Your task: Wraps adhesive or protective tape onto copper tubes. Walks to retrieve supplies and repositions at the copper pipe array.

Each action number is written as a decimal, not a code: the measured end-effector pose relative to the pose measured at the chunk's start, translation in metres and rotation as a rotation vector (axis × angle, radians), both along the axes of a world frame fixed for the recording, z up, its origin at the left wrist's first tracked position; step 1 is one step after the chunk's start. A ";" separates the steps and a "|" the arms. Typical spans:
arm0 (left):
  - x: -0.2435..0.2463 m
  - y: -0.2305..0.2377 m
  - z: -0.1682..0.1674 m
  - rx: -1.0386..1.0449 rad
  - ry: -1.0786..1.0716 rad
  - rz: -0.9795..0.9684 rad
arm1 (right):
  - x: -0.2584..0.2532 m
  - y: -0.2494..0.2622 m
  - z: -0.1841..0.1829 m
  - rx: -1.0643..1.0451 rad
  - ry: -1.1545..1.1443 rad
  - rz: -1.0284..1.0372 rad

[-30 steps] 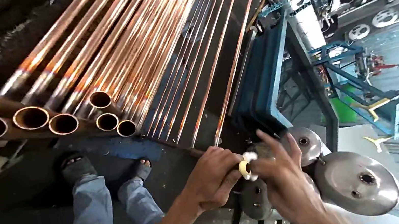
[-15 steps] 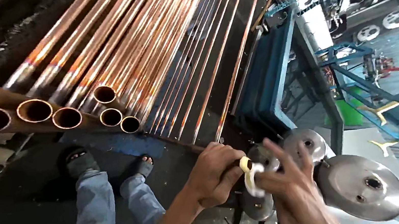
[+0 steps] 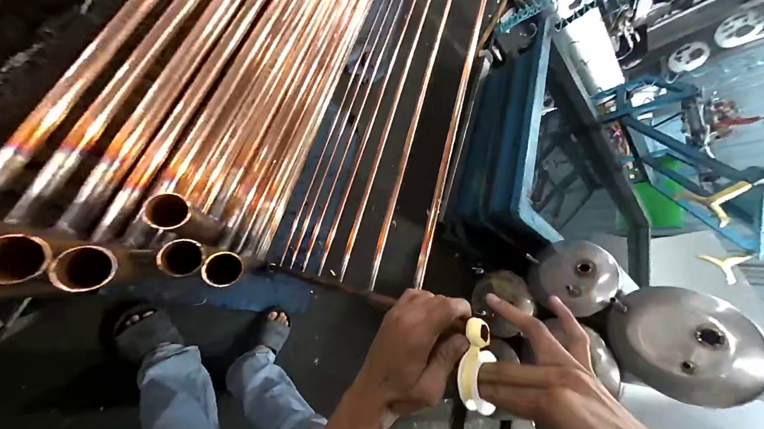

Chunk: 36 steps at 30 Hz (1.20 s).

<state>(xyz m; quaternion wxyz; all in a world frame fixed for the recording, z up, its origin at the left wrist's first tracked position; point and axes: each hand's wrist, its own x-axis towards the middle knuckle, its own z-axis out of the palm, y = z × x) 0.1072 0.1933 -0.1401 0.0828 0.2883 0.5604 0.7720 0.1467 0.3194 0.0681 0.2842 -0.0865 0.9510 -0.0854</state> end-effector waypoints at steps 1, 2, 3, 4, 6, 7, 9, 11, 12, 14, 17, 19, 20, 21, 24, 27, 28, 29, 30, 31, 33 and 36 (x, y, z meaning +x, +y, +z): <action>0.003 0.001 -0.002 0.005 -0.005 0.025 | -0.006 -0.012 0.010 -0.061 -0.035 -0.004; 0.007 0.001 -0.003 0.001 -0.012 0.052 | -0.019 -0.020 0.014 -0.112 -0.025 -0.006; 0.011 -0.001 -0.004 -0.009 -0.028 0.061 | -0.035 -0.024 0.010 -0.132 0.022 0.000; 0.014 -0.004 -0.004 -0.034 -0.039 0.049 | -0.053 -0.024 -0.001 -0.117 0.089 0.015; 0.010 -0.006 0.001 -0.058 -0.003 0.005 | -0.080 -0.010 -0.026 -0.003 0.229 0.051; 0.006 -0.006 0.002 -0.055 0.018 -0.028 | -0.083 0.002 -0.032 0.080 0.267 0.071; -0.003 -0.004 0.003 -0.034 0.036 -0.048 | -0.061 0.024 -0.031 0.177 0.227 0.056; -0.006 -0.002 0.003 -0.013 0.028 -0.059 | -0.016 0.031 -0.019 0.109 0.080 -0.018; -0.006 0.000 0.002 -0.001 0.031 -0.060 | 0.000 0.027 -0.012 0.036 0.017 -0.042; 0.000 0.006 0.000 0.010 0.037 -0.050 | 0.006 0.010 0.001 -0.078 -0.067 -0.051; 0.006 0.012 -0.001 0.011 0.013 -0.035 | -0.012 0.005 -0.009 -0.140 0.017 -0.059; 0.004 0.009 -0.004 0.026 -0.018 -0.070 | -0.028 0.007 -0.011 -0.273 0.011 -0.102; 0.007 0.008 -0.005 0.037 -0.050 -0.092 | -0.033 0.006 -0.009 -0.320 0.004 -0.103; 0.013 0.008 -0.004 0.047 -0.089 -0.099 | -0.038 0.003 -0.007 -0.352 0.003 -0.115; 0.017 0.010 -0.001 -0.039 -0.076 -0.079 | -0.048 0.005 -0.012 -0.278 0.111 -0.198; 0.003 0.012 0.003 -0.063 0.037 -0.113 | -0.050 0.034 -0.027 -0.061 0.250 -0.257; 0.002 0.011 0.003 -0.071 0.061 -0.121 | -0.041 0.041 -0.029 -0.026 0.265 -0.291; 0.001 0.010 0.002 -0.075 0.075 -0.111 | -0.029 0.045 -0.030 0.001 0.290 -0.298; 0.001 0.009 0.002 -0.068 0.082 -0.097 | -0.013 0.045 -0.031 0.024 0.310 -0.276; 0.002 0.009 0.001 -0.053 0.087 -0.081 | 0.003 0.042 -0.032 0.047 0.309 -0.240; 0.002 0.009 -0.001 -0.034 0.094 -0.051 | 0.033 0.031 -0.036 0.081 0.263 -0.177; 0.003 0.009 0.000 -0.020 0.061 -0.041 | 0.042 -0.005 -0.018 0.046 0.125 -0.135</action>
